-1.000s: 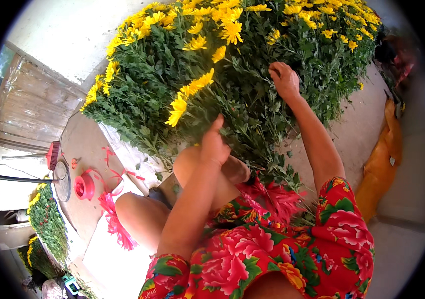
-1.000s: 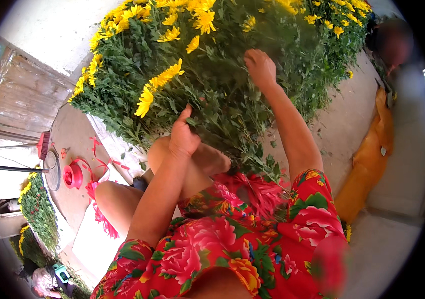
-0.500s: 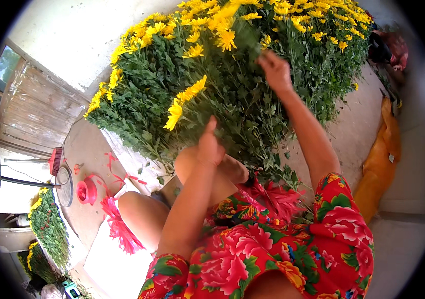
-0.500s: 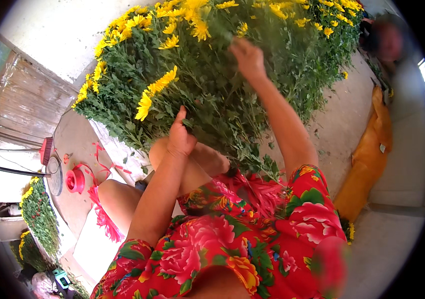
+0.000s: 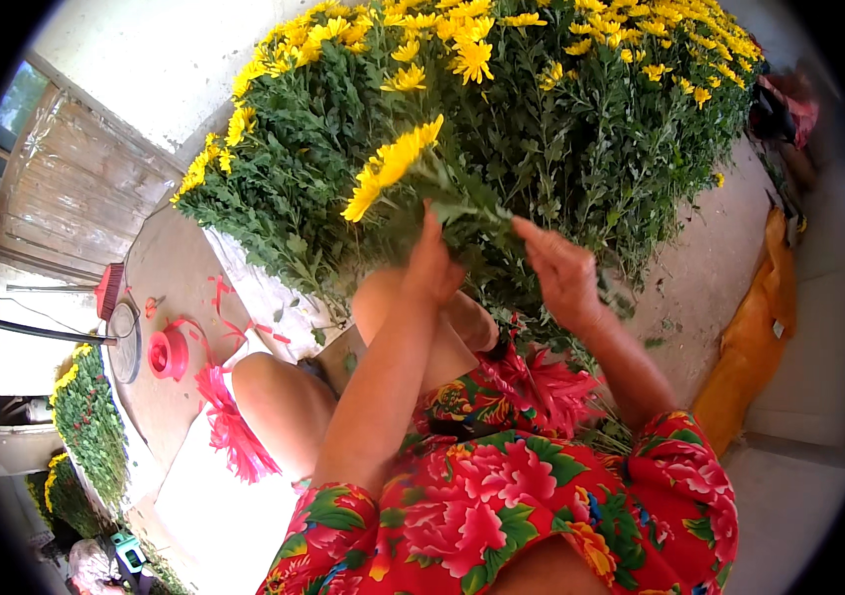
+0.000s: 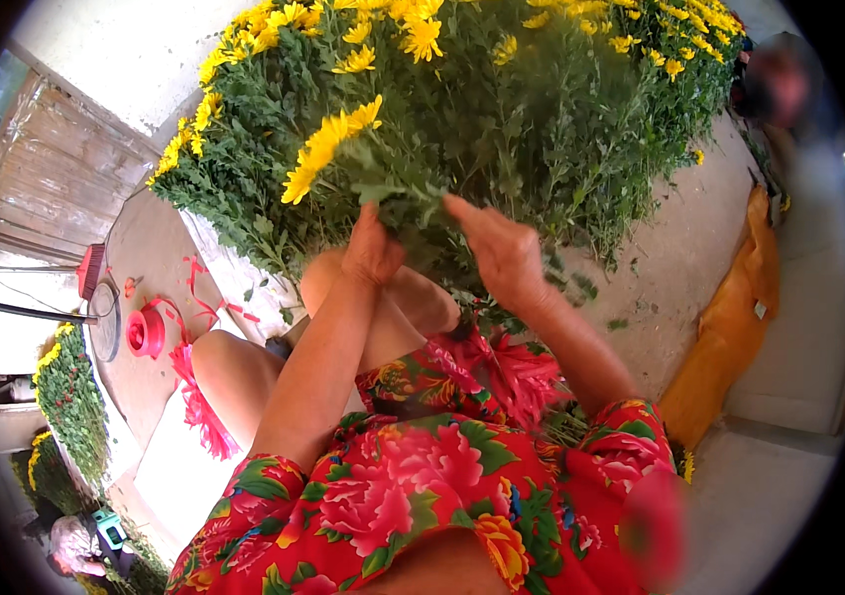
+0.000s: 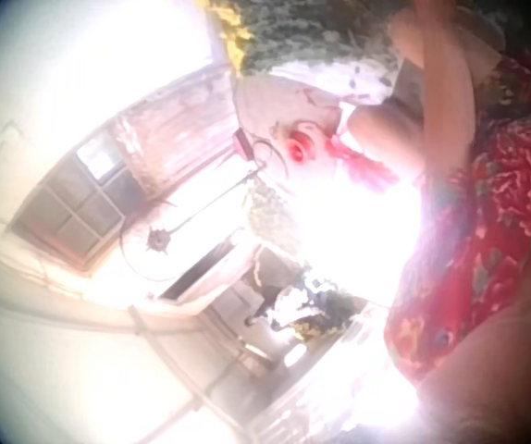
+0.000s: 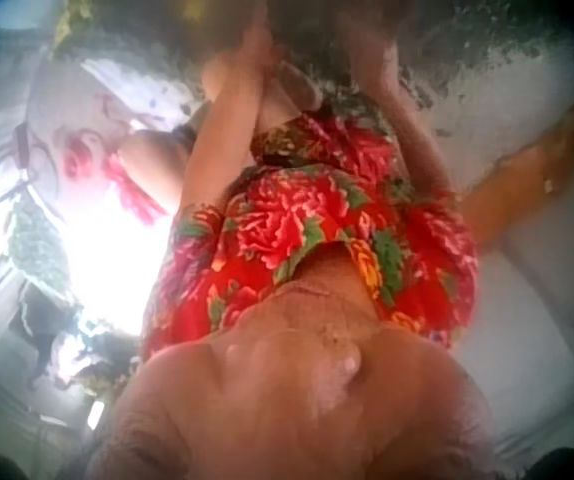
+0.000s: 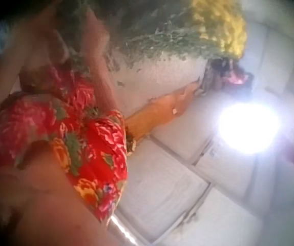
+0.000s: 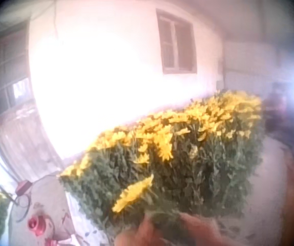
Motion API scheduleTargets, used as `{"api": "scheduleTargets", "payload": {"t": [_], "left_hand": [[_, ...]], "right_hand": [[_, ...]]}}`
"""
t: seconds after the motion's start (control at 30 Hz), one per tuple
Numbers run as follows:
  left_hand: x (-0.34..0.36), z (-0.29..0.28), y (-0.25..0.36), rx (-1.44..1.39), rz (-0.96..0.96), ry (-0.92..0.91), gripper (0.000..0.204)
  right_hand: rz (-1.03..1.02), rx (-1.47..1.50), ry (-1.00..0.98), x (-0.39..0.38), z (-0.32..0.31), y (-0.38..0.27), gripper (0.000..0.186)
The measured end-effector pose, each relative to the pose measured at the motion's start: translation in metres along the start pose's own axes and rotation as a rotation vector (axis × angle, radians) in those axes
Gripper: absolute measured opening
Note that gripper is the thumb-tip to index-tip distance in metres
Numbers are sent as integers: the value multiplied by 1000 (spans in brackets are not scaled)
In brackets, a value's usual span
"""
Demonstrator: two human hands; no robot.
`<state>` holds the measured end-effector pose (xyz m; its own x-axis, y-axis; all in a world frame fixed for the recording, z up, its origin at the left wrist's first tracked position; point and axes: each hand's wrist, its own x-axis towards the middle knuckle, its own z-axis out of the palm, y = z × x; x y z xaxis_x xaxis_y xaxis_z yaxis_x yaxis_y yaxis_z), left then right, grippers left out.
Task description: The person sits on the floor and arranges yellow chrysanthemums into bouquets, gathering stems, aligning them, and tying them with pink ribbons. The person handles the flowers by hand and places completed bouquets aside.
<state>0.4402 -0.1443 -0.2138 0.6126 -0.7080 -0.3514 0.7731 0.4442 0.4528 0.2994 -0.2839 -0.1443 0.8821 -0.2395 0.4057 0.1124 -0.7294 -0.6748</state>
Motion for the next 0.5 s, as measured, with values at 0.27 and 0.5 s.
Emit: {"api": "scheduleTargets", "payload": {"t": [0.27,0.5], "left_hand": [[-1,11,-3,-34,16,16,74],[0,5,-3,129,-30,19,36]], "right_hand": [[88,-3,18,-40,34,9,51],[-199,-137,78,29,-2,75,26]]}}
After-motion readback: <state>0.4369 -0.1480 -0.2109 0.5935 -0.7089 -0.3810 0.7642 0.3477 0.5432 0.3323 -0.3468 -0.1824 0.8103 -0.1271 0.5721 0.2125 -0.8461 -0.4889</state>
